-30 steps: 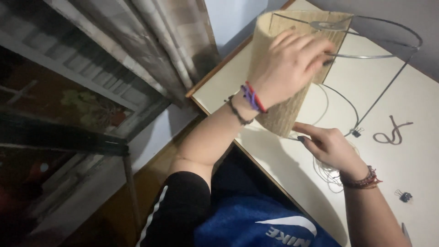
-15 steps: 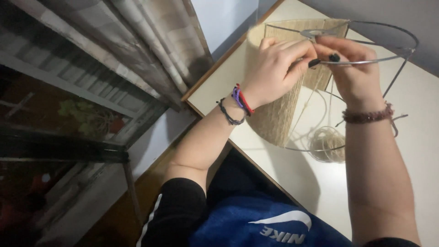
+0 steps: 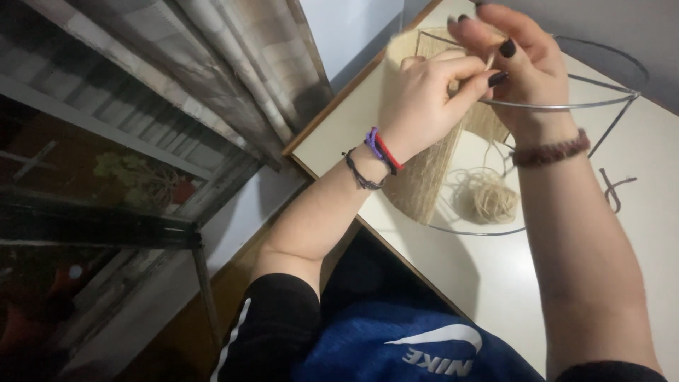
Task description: Wrapping twine around a wire lampshade frame to create a decorative cover, using clips to secure the ends.
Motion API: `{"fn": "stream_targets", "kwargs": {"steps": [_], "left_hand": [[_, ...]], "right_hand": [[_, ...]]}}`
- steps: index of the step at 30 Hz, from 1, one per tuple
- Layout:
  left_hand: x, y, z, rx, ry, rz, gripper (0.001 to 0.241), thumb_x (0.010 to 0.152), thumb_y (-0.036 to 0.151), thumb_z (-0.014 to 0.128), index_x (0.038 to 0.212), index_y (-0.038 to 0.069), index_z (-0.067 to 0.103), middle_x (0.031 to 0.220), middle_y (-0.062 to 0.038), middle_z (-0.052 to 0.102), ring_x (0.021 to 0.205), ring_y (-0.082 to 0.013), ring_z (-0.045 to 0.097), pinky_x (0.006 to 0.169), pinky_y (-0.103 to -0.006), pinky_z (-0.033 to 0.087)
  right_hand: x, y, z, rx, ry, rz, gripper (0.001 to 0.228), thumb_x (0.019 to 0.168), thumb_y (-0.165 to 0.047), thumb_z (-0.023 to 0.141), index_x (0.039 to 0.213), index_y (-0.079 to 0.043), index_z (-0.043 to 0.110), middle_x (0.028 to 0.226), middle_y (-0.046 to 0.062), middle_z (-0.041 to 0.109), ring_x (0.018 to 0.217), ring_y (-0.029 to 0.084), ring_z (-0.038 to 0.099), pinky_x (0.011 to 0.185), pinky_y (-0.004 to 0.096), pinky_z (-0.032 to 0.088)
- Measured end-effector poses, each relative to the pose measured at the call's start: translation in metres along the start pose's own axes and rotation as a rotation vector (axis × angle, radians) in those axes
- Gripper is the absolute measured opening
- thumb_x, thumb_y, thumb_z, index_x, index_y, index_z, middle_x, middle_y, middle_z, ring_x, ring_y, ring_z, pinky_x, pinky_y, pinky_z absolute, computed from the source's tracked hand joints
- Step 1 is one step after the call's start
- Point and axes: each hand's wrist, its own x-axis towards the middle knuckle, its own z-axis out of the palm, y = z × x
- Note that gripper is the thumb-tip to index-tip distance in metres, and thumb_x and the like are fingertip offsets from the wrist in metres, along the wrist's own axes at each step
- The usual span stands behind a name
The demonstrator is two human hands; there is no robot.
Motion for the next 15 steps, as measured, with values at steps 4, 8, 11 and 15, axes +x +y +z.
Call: {"fn": "stream_targets", "kwargs": {"steps": [4,8,11,15], "left_hand": [[-0.002,-0.008,-0.002,-0.191,-0.025,-0.014,0.026,0.099,0.024,0.056,0.079,0.019,0.073,0.083,0.008,0.068,0.058,-0.0089,0.056,0.058,-0.025,0.042],[-0.001,-0.011,-0.004,-0.248,-0.021,-0.029,0.034,0.1,0.031,0.054,0.078,0.018,0.077,0.083,0.008,0.073,0.068,-0.0066,0.065,0.06,-0.0225,0.048],[-0.003,-0.007,-0.003,-0.265,-0.013,0.035,0.032,0.1,0.03,0.055,0.08,0.017,0.077,0.078,0.008,0.073,0.062,-0.0058,0.061,0.058,-0.0227,0.046],[-0.002,0.008,-0.01,-0.243,0.035,0.112,0.03,0.102,0.026,0.053,0.082,0.018,0.074,0.079,0.007,0.071,0.068,-0.009,0.066,0.063,-0.0266,0.049]], "right_hand": [[-0.056,-0.036,0.051,-0.46,0.31,0.104,0.07,0.103,-0.037,0.065,0.16,-0.007,0.036,0.123,0.009,0.058,0.111,0.015,0.061,0.101,0.033,0.059],[-0.124,-0.053,0.045,-1.551,0.212,-0.239,0.036,0.107,0.007,0.075,0.14,-0.001,0.064,0.11,0.008,0.076,0.093,0.026,0.066,0.084,0.039,0.052],[-0.112,-0.075,0.049,-1.743,0.207,-0.572,0.016,0.118,0.0,0.072,0.131,0.009,0.077,0.118,0.023,0.068,0.103,0.039,0.055,0.095,0.05,0.045],[-0.094,-0.054,-0.002,-1.681,0.055,-0.455,0.024,0.115,0.013,0.076,0.132,-0.004,0.082,0.098,0.01,0.057,0.098,0.033,0.057,0.103,0.047,0.037]]}}
